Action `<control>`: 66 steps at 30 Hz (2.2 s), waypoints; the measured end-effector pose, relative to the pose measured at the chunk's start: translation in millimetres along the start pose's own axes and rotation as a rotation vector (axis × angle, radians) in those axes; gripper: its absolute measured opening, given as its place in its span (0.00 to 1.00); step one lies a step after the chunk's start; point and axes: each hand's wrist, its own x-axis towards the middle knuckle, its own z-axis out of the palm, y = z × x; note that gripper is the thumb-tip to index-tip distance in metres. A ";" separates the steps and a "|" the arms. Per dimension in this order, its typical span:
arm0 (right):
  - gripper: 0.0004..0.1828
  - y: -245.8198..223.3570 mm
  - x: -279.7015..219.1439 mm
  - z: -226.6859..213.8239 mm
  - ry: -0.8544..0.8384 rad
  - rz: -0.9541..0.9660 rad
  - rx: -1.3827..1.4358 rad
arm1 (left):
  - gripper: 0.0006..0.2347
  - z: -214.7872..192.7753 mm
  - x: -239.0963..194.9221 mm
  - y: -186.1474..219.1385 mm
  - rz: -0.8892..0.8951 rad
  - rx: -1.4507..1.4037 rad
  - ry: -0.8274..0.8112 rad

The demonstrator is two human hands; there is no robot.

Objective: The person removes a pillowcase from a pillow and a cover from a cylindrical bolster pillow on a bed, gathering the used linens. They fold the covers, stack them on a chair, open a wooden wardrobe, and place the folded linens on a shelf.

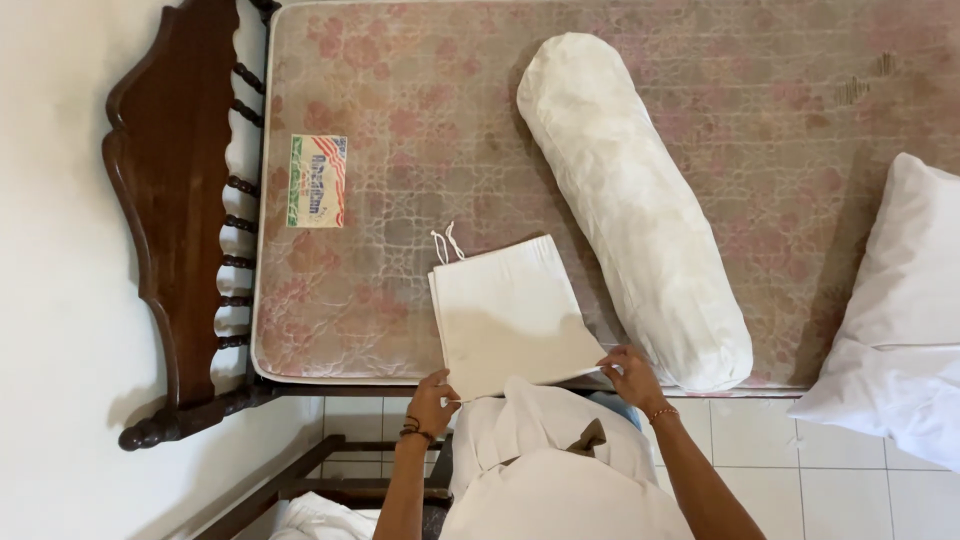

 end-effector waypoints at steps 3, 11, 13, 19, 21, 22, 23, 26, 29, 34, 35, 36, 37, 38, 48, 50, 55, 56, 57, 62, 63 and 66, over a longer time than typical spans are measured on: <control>0.06 27.4 10.1 8.3 0.009 -0.199 -0.008 | 0.06 -5.6 4.2 4.5 -0.065 -0.069 -0.039; 0.09 -63.5 115.2 -26.9 0.176 -0.181 0.027 | 0.10 -22.5 116.1 -24.0 0.080 -0.246 0.259; 0.12 -98.5 134.3 -33.2 0.256 -0.198 0.088 | 0.13 -30.2 148.4 -18.8 0.048 -0.266 0.334; 0.29 -104.7 160.7 -2.4 0.371 -0.284 0.145 | 0.26 22.8 204.0 -60.8 -0.030 -0.241 0.550; 0.31 -72.4 162.7 27.9 0.247 -0.176 0.069 | 0.24 56.6 202.5 -86.2 -0.085 -0.094 0.480; 0.31 -55.0 163.0 42.3 0.236 -0.174 0.066 | 0.24 61.1 199.9 -87.2 -0.096 -0.096 0.478; 0.33 -36.8 164.7 55.2 0.134 -0.064 0.054 | 0.27 67.6 198.8 -87.7 -0.251 -0.109 0.392; 0.40 -2.1 173.9 84.1 -0.041 0.170 0.112 | 0.32 71.0 195.7 -75.6 -0.584 -0.208 0.247; 0.45 -0.7 165.8 96.6 -0.132 0.391 0.279 | 0.35 67.3 182.0 -52.4 -0.820 -0.335 0.172; 0.39 35.3 163.8 110.4 -0.153 0.443 0.426 | 0.27 101.7 179.8 -57.3 -0.880 -0.469 0.262; 0.33 38.0 165.7 107.9 -0.163 0.441 0.417 | 0.23 99.7 180.6 -54.1 -0.872 -0.487 0.268; 0.27 41.0 166.1 104.9 -0.174 0.440 0.407 | 0.19 97.7 179.8 -50.4 -0.863 -0.504 0.273; 0.27 39.2 160.2 101.2 -0.184 0.426 0.396 | 0.19 95.0 170.5 -45.7 -0.869 -0.516 0.288; 0.22 37.3 153.1 96.7 -0.193 0.446 0.411 | 0.18 92.3 159.9 -40.0 -0.853 -0.549 0.263; 0.16 -3.2 113.4 30.9 -0.319 0.545 0.997 | 0.16 130.7 49.0 -49.1 -0.796 -1.277 0.436; 0.17 4.8 98.4 23.1 -0.389 0.537 1.038 | 0.16 139.1 10.0 -33.5 -0.871 -1.377 0.499; 0.19 21.9 77.3 26.6 -0.588 0.506 1.132 | 0.18 173.5 -82.8 -12.7 -0.952 -1.611 0.712; 0.18 23.5 70.5 30.6 -0.616 0.489 1.116 | 0.20 174.5 -104.6 -3.2 -0.948 -1.697 0.733; 0.18 27.0 64.5 32.9 -0.638 0.473 1.105 | 0.21 176.2 -122.7 7.2 -0.938 -1.779 0.747; 0.18 18.5 18.0 41.5 -0.772 0.432 1.060 | 0.23 216.6 -209.7 23.5 -0.810 -2.173 0.848; 0.19 10.6 11.0 44.9 -0.806 0.414 1.077 | 0.23 222.2 -220.1 18.9 -0.740 -2.248 0.879; 0.20 1.4 -12.8 64.6 -0.864 0.423 1.005 | 0.21 239.3 -250.7 -0.4 -0.733 -2.207 1.040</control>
